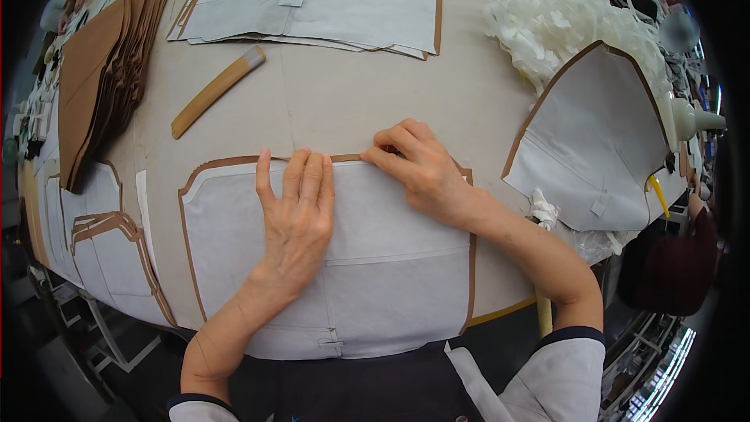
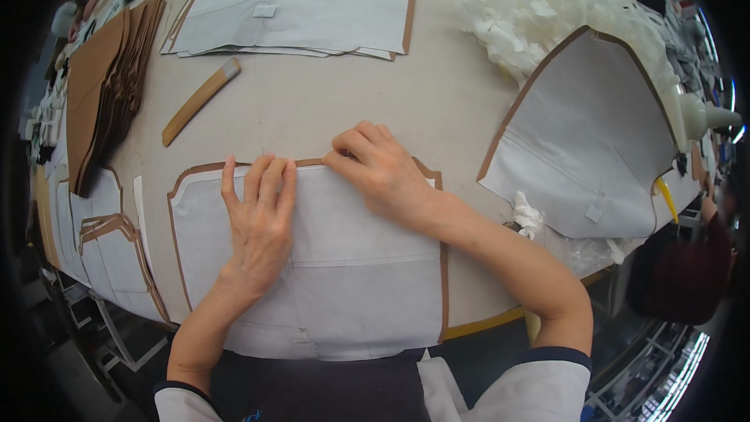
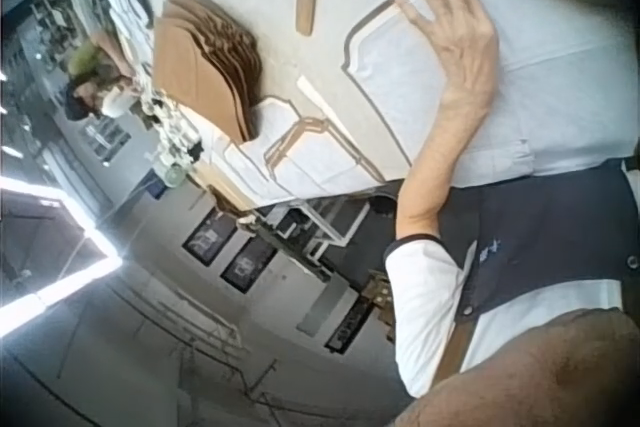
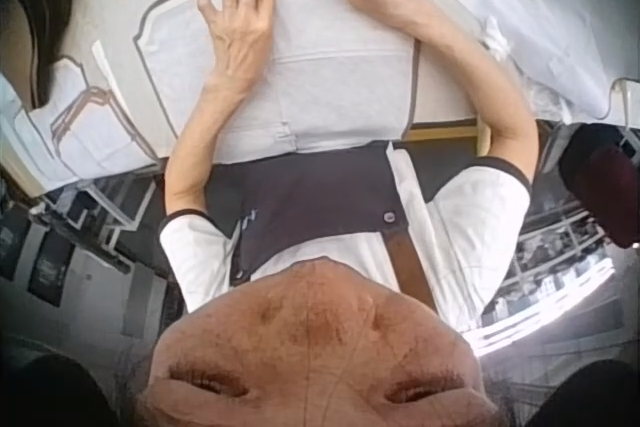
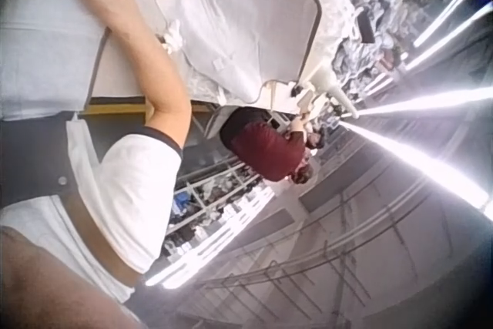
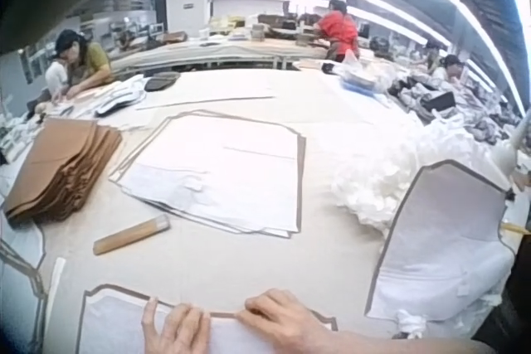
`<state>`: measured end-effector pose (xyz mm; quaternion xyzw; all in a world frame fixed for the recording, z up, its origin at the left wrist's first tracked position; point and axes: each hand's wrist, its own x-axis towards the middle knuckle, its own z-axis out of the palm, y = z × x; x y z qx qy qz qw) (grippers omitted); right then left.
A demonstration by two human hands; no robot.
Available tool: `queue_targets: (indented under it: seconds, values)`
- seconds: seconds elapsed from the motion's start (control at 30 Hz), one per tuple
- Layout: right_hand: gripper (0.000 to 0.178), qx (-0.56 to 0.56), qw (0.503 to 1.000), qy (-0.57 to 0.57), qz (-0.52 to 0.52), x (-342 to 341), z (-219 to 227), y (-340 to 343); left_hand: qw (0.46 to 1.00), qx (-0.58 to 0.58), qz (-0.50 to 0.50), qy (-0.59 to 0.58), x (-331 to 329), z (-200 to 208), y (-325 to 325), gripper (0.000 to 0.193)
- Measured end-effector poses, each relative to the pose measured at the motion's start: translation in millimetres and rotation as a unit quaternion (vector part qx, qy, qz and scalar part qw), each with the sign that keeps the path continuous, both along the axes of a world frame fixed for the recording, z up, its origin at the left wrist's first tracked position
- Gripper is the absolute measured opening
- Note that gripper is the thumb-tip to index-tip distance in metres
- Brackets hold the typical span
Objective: Assembling and gluing leather or fabric components on a workshop table.
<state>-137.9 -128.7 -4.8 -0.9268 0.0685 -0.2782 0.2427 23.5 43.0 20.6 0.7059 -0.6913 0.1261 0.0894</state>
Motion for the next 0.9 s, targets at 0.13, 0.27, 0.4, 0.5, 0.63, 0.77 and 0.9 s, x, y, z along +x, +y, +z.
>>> queue_targets:
  seconds: [0.13,0.27,0.4,0.5,0.63,0.77,0.9]
  values:
    - [0.033,-0.007,1.0,0.0,-0.013,-10,0,-3,0.999,0.022,0.022,0.018,-11,5,-10,0.05]
    - [0.034,-0.012,1.0,0.006,-0.023,-19,1,-6,1.0,-0.004,0.005,0.002,-15,1,-12,0.051]
    - [0.031,-0.016,0.999,-0.023,-0.033,-27,-3,-9,0.999,-0.026,-0.005,0.029,-16,-9,-12,0.053]
    - [0.031,-0.014,0.999,-0.032,-0.039,-30,-3,-9,0.998,-0.026,-0.017,0.056,-17,-7,-14,0.055]
    - [0.033,-0.011,0.999,-0.016,-0.042,-30,-2,-8,0.998,-0.006,-0.027,0.053,-20,-5,-18,0.057]
    - [0.033,-0.002,0.999,0.0,-0.049,-34,-1,-8,0.995,-0.036,-0.058,0.076,-20,-12,-21,0.058]
    - [0.033,-0.008,0.998,0.0,-0.056,-41,-1,-12,0.994,-0.058,-0.053,0.072,-26,-12,-27,0.057]
